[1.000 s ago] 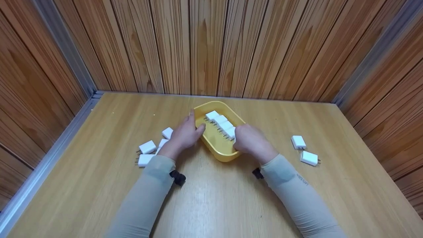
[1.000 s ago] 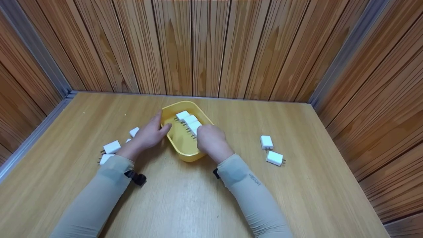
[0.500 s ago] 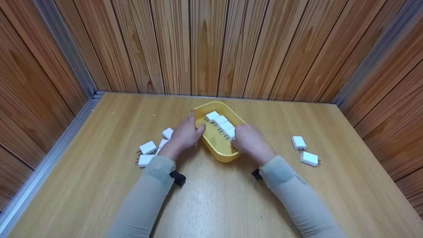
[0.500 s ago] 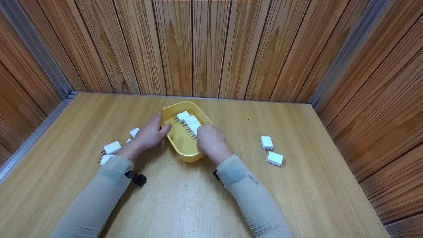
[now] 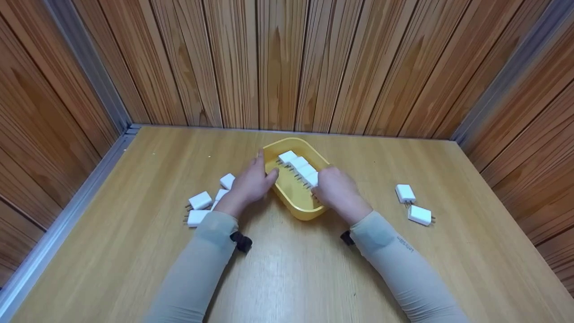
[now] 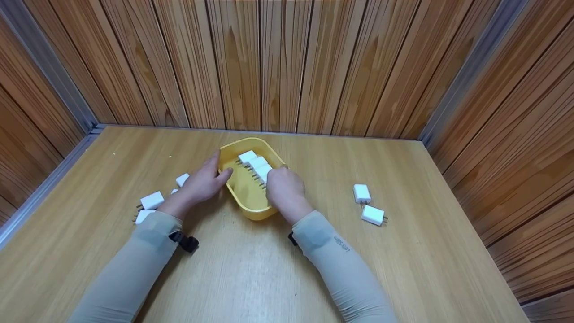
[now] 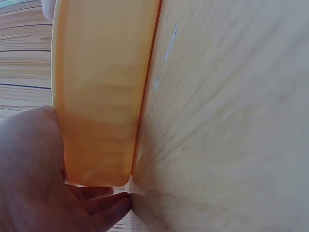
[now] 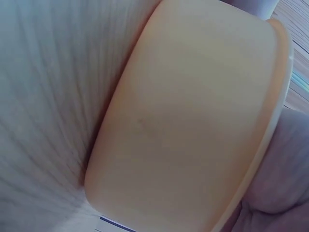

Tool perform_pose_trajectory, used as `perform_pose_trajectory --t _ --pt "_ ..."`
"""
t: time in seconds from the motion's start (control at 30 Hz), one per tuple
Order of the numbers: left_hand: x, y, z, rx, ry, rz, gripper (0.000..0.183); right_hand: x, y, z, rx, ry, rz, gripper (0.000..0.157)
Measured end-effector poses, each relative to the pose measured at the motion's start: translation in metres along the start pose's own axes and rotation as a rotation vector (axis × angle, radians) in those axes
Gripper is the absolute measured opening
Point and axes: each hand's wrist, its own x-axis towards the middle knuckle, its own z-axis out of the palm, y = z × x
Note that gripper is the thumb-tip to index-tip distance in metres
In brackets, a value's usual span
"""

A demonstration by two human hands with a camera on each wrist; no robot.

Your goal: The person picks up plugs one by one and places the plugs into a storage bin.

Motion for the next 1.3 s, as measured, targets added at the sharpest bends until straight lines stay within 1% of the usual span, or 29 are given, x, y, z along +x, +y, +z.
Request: perform_pose_trajectory --t 0.2,0.47,0.7,0.97,1.1,1.2,1.3 --pt "0.0001 0.0001 0.0003 -0.007 -0.010 -0.012 0.095 0.0003 0.0002 0.0011 -0.005 0.012 0.001 0.023" --pt "-0.0005 0.0003 0.0000 -0.018 -0.002 -0.006 0.095 0.0009 0.0007 0.0022 -0.005 0.030 -0.008 0.021" --pt "-0.0006 0.0011 0.0010 0.016 0.016 0.015 0.093 0.0022 0.0035 0.0056 0.007 0.054 -0.015 0.016" --pt "-0.0013 0.0016 0.0006 -0.013 -0.001 -0.020 0.094 0.0041 0.0030 0.0051 -0.004 0.013 -0.003 0.025" --pt "-0.0014 0.0012 0.0006 -0.023 -0.009 -0.028 0.094 0.0047 0.0020 0.0033 0.008 -0.002 0.002 0.027" --pt "-0.0014 0.0012 0.0004 -0.030 -0.008 -0.027 0.094 0.0046 0.0013 0.0013 0.021 0.002 -0.007 0.029" --pt "-0.0014 0.0015 0.0002 -0.037 -0.014 -0.029 0.093 0.0042 0.0012 -0.0010 0.021 0.021 -0.039 0.029"
